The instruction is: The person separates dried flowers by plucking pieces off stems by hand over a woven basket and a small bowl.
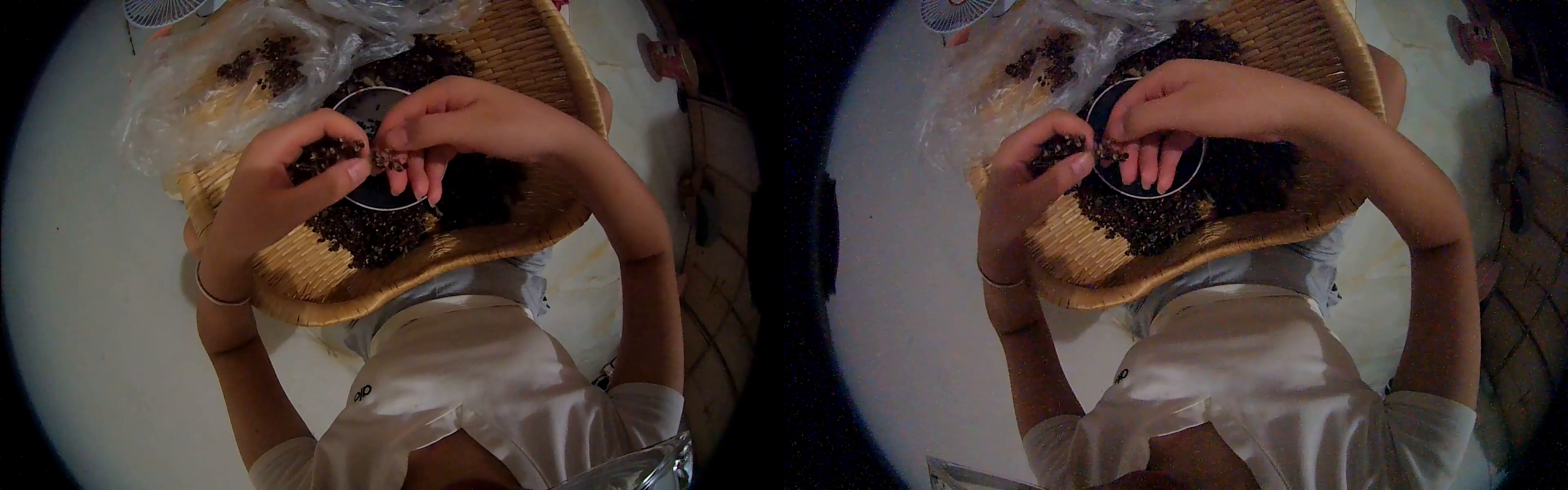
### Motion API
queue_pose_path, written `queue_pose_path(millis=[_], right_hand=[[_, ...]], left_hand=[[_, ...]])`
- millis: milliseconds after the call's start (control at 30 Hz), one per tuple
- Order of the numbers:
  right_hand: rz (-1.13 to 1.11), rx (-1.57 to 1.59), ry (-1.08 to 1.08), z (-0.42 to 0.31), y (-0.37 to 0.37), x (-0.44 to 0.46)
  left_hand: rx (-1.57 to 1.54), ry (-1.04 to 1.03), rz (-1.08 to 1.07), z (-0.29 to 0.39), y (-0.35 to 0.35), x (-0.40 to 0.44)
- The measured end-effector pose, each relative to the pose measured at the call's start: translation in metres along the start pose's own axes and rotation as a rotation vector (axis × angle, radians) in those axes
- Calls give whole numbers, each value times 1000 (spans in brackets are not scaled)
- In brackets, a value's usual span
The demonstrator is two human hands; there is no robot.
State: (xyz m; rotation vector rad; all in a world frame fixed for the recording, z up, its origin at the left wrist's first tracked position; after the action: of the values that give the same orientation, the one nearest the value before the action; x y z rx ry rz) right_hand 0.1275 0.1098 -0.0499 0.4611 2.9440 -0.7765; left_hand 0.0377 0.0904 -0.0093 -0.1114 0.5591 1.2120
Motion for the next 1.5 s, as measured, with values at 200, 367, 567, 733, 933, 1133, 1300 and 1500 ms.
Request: queue_pose_path(millis=[200,367,567,733,933,1133,1300,1500], right_hand=[[-2,69,-101,7,-4,-3],[12,83,-93,7,-1,-3],[20,75,-85,8,1,-2],[55,79,-65,7,0,-2],[35,-11,-100,5,5,-4],[20,-36,-73,3,5,-4],[21,-50,-88,5,7,-4],[24,-23,-92,4,5,-2]], left_hand=[[-29,3,-38,0,-2,0],[-3,-16,-28,3,-2,0],[-1,30,-27,0,-2,0],[-17,22,-17,-2,-1,-1],[-31,58,54,-7,7,-1],[-13,43,67,-9,8,2],[-38,90,44,-10,7,1],[-56,102,46,-12,7,1]])
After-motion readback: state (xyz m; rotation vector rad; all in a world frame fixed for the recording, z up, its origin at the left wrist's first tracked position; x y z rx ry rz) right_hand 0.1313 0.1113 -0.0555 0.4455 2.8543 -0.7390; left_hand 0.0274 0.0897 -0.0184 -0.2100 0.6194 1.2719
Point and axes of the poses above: each hand's wrist, its own x-axis towards the middle knuckle, its own y-axis out of the back of the hand, z = x × y, the point moved 9 cm from there along x, towards the middle knuckle, and after that the axes turned 15 degrees about y, right-handed, at the moved point
